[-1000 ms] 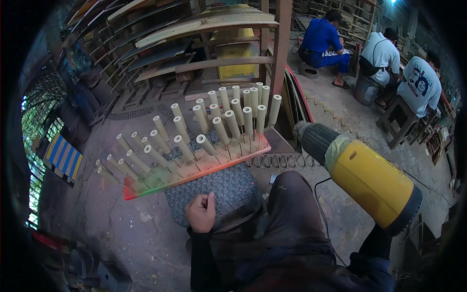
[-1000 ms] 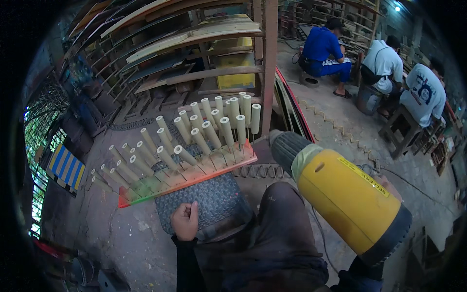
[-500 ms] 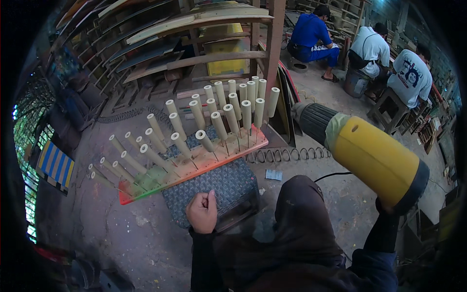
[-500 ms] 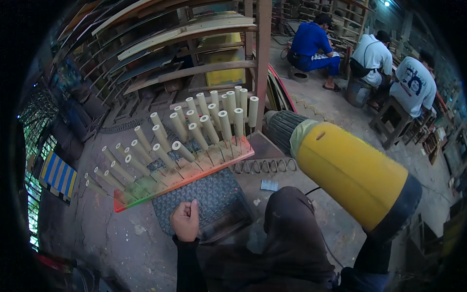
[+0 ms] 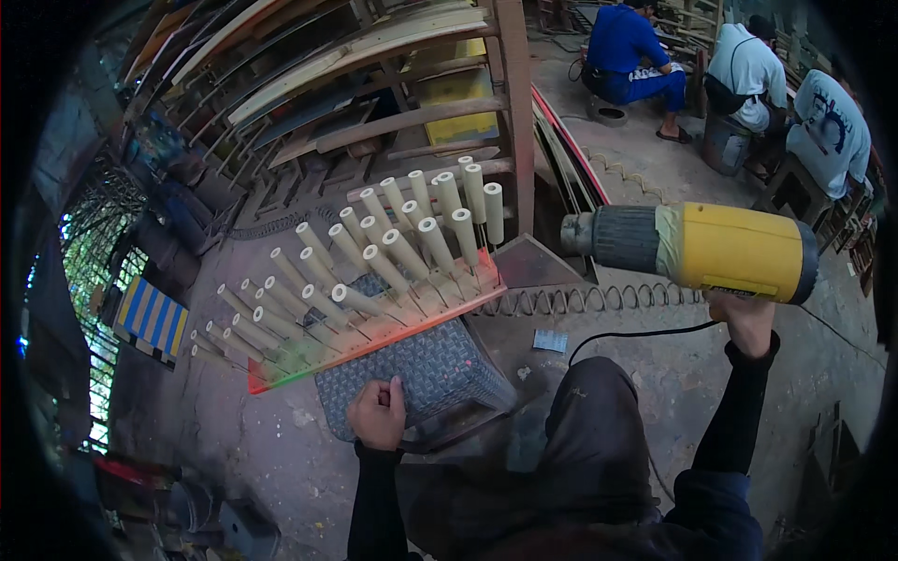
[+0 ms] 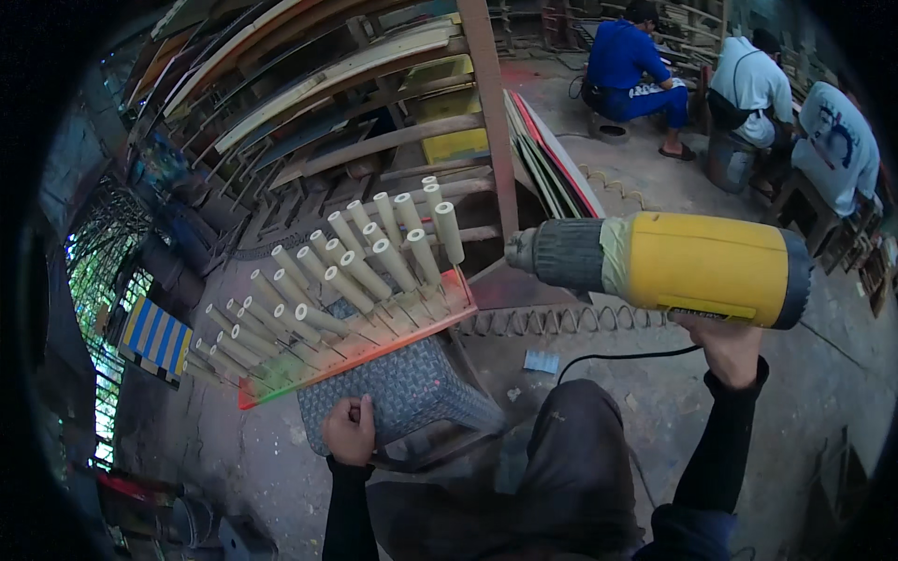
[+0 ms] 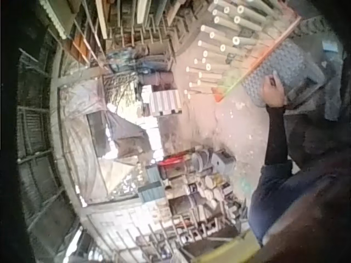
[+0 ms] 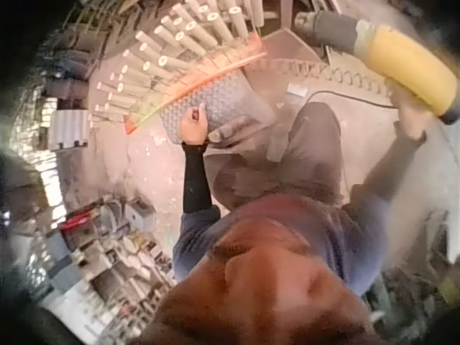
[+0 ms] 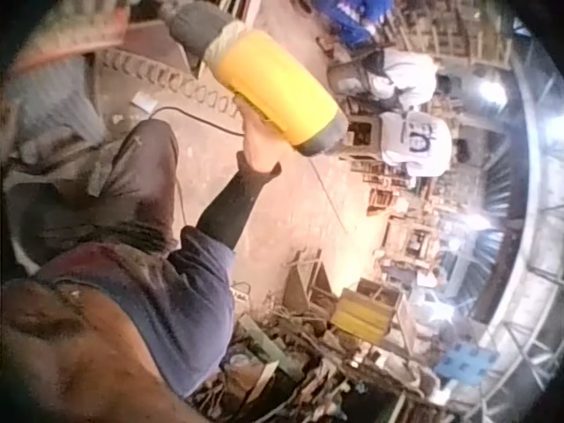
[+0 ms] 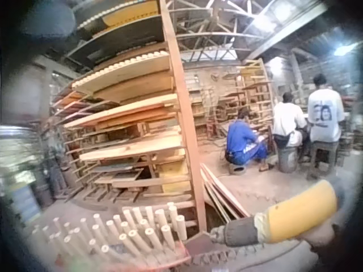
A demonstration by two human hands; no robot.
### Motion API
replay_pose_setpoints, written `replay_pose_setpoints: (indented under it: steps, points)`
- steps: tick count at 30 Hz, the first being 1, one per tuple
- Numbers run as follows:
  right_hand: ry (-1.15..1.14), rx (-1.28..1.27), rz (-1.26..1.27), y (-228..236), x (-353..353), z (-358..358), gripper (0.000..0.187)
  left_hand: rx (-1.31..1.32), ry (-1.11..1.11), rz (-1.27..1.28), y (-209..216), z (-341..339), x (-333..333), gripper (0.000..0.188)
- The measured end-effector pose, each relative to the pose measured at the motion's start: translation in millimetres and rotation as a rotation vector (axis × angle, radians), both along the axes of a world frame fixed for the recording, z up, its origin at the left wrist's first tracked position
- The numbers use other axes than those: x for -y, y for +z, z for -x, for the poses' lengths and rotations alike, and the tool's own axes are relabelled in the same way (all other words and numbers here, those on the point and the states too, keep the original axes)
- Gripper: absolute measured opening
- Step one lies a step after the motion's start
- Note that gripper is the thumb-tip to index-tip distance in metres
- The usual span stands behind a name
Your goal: The person uses a yellow heat gun to apply heat to the tops of multiple white cylindrical candles arranged on a wooden board. They then insert thin metal rods into the heated centers of the candles, repeating the process for several units.
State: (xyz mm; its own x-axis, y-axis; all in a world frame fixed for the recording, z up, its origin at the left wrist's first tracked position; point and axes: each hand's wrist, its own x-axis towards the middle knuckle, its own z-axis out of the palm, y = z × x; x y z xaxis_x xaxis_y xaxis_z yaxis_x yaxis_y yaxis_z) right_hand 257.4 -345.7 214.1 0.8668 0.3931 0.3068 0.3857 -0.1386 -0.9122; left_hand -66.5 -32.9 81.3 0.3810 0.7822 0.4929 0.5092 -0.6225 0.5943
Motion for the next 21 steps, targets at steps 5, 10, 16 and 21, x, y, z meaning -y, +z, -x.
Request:
replay_pose_setpoints:
  steps: [5,10,16,21]
  points:
    - [0.192,0.002,-0.095,-17.7,-13.3,-65.7,0.025,-0.167,0.1,-0.135,-1.9,-12.5,6.0,0.026]
    - [0.342,0.039,-0.217,-48.5,-42.5,-127.7,0.027,-0.174,0.158,-0.127,-5.0,-17.0,7.2,0.026]
    - [0.447,-0.093,-0.234,-71.7,-79.6,-167.5,0.027,-0.235,0.206,-0.123,-6.7,-17.2,8.1,0.023]
    - [0.428,-0.131,-0.252,-76.3,-88.8,-174.5,0.025,-0.225,0.179,-0.17,-9.3,-18.9,9.0,0.022]
